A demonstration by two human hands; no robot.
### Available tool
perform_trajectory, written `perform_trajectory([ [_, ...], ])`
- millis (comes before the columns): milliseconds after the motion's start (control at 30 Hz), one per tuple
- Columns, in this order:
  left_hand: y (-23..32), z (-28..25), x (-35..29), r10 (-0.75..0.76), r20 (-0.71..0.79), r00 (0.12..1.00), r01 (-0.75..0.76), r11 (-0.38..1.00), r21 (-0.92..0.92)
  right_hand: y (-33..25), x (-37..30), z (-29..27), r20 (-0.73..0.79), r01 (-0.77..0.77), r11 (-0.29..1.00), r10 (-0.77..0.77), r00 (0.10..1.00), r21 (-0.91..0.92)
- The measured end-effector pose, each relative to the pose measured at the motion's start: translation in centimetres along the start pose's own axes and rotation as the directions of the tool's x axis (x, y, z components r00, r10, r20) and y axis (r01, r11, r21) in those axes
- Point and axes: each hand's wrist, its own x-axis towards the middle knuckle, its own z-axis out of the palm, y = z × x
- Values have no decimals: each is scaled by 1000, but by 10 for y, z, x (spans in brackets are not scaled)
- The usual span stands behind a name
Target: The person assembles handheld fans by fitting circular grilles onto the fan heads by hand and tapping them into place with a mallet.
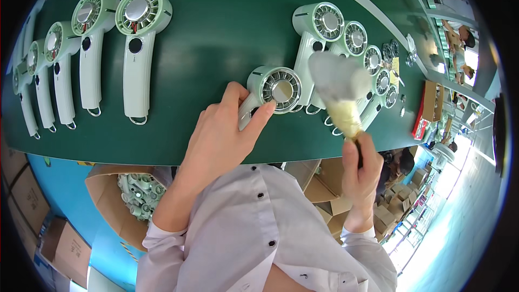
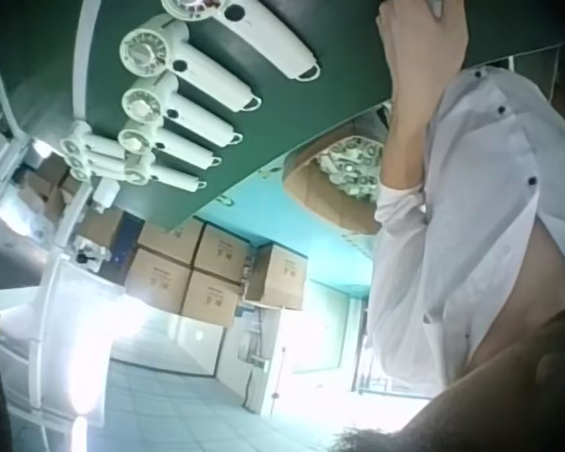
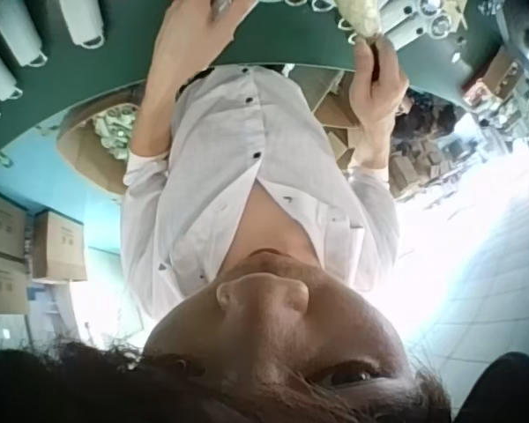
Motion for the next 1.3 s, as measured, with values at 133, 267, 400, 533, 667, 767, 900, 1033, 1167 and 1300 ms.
perform_trajectory([
  [133, -1, 1, 1, -23, -4, 1000, 23, 1000, -15, 11, -15, 9, 10, 103, 990, -102, 995, -96],
  [267, -3, 1, 1, -11, -12, 1000, 11, 1000, 17, 9, -18, 10, 68, 80, 992, -74, 995, -98],
  [400, -3, 0, 1, -21, -10, 1000, 21, 1000, 7, 9, -27, 13, -81, 103, 995, -103, 991, -3],
  [533, -4, 2, 1, -2, -17, 1000, 3, 1000, 12, 11, -20, 18, 39, 53, 995, -50, 998, -85],
  [667, -2, 3, 1, -13, -26, 1000, 13, 1000, -2, 16, -29, 16, -115, 91, 991, -101, 988, -94],
  [767, -3, 3, 0, -15, -42, 999, 15, 1000, 9, 12, -30, 11, -89, 72, 994, -79, 993, -81],
  [900, -2, 4, 1, -39, -40, 998, 39, 999, 6, 12, -29, 22, 30, 46, 996, -44, 999, -78],
  [1033, -5, 7, 1, -27, -49, 998, 26, 1000, -7, 9, -32, 20, -12, 125, 987, -126, 992, -98],
  [1167, -2, 2, 1, -64, 0, 998, 64, 997, 41, 11, -33, 21, 16, 50, 997, -49, 999, -61],
  [1300, -4, 5, -3, -20, -51, 999, 19, 1000, -13, 37, -47, 24, -226, 36, 999, -34, 974, 3],
])
